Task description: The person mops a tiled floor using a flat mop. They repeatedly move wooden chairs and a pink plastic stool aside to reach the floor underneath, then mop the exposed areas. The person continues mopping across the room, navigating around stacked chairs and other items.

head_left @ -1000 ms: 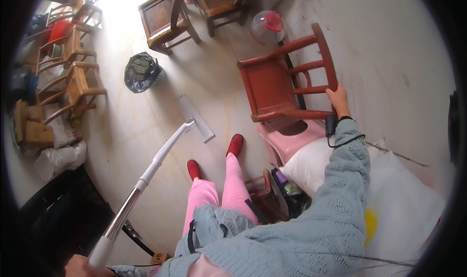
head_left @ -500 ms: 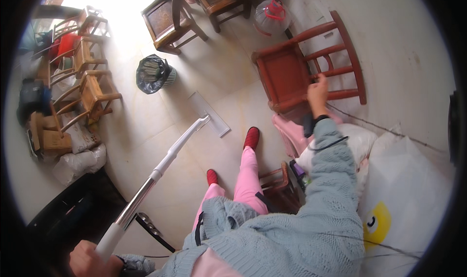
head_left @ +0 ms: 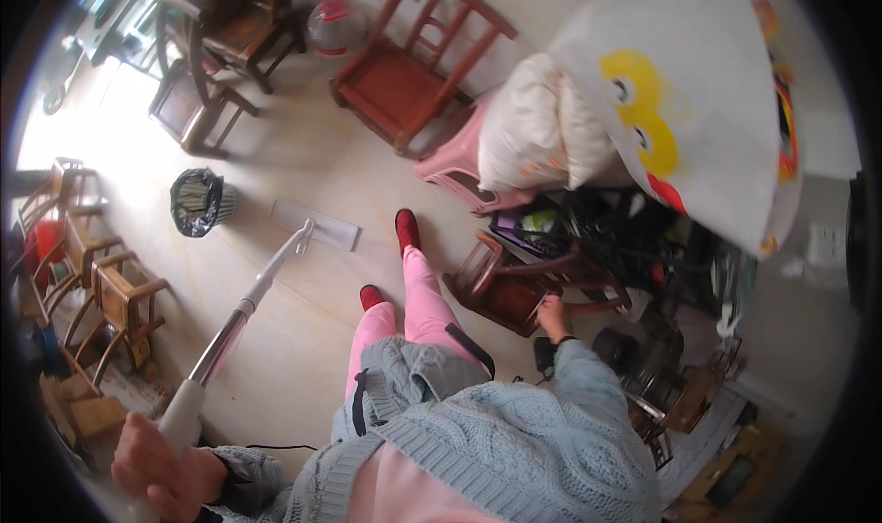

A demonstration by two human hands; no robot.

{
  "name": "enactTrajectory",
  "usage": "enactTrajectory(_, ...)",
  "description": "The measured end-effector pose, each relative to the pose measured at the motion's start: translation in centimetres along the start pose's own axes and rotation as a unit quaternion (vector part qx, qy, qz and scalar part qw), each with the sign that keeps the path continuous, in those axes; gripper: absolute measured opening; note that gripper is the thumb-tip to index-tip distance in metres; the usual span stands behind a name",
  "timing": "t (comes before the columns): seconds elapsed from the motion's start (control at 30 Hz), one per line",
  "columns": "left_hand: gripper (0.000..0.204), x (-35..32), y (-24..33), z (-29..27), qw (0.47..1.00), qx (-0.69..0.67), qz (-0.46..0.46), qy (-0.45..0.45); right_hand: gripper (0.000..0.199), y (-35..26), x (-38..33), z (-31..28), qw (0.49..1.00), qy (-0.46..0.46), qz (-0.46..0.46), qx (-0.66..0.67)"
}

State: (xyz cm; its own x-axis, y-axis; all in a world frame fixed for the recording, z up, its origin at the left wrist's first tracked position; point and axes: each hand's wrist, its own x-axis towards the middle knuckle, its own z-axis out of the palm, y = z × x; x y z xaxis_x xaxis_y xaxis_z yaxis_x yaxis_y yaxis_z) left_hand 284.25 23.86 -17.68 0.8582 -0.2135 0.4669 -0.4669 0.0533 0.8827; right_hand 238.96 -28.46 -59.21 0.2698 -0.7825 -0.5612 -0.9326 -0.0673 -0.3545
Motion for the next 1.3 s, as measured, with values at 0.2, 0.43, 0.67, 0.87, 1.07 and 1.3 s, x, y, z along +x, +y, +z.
enactTrajectory(0.2, 0.017, -3.6, 2.4, 4.1, 0.984, -0.012, -0.009, 0.177, 0.032, 8.6, -3.3, -13.3, 0.938, 0.310, 0.007, -0.157)
enactTrajectory(0.43, 0.015, -10.1, 5.7, 7.8, 0.910, 0.056, -0.054, 0.407, 0.043, 7.8, 3.6, -15.0, 0.951, 0.257, -0.003, -0.172)
enactTrajectory(0.67, 0.014, -17.0, 8.1, 6.6, 0.920, 0.033, -0.077, 0.384, 0.037, 12.1, 11.5, -15.6, 0.927, 0.266, -0.051, -0.259)
enactTrajectory(0.87, 0.025, -19.0, 9.2, 10.1, 0.993, 0.074, -0.062, 0.065, 0.048, 14.5, 13.3, -16.9, 0.958, 0.161, -0.095, -0.217)
enactTrajectory(1.07, 0.024, -17.9, 9.3, 9.7, 0.998, 0.038, -0.036, 0.019, 0.027, 14.9, 1.1, -16.4, 0.969, -0.003, -0.151, -0.198)
enactTrajectory(1.3, 0.025, -18.4, 8.8, 6.7, 0.997, 0.038, 0.000, 0.059, 0.032, 6.5, -12.4, -10.9, 0.947, -0.054, -0.149, -0.280)
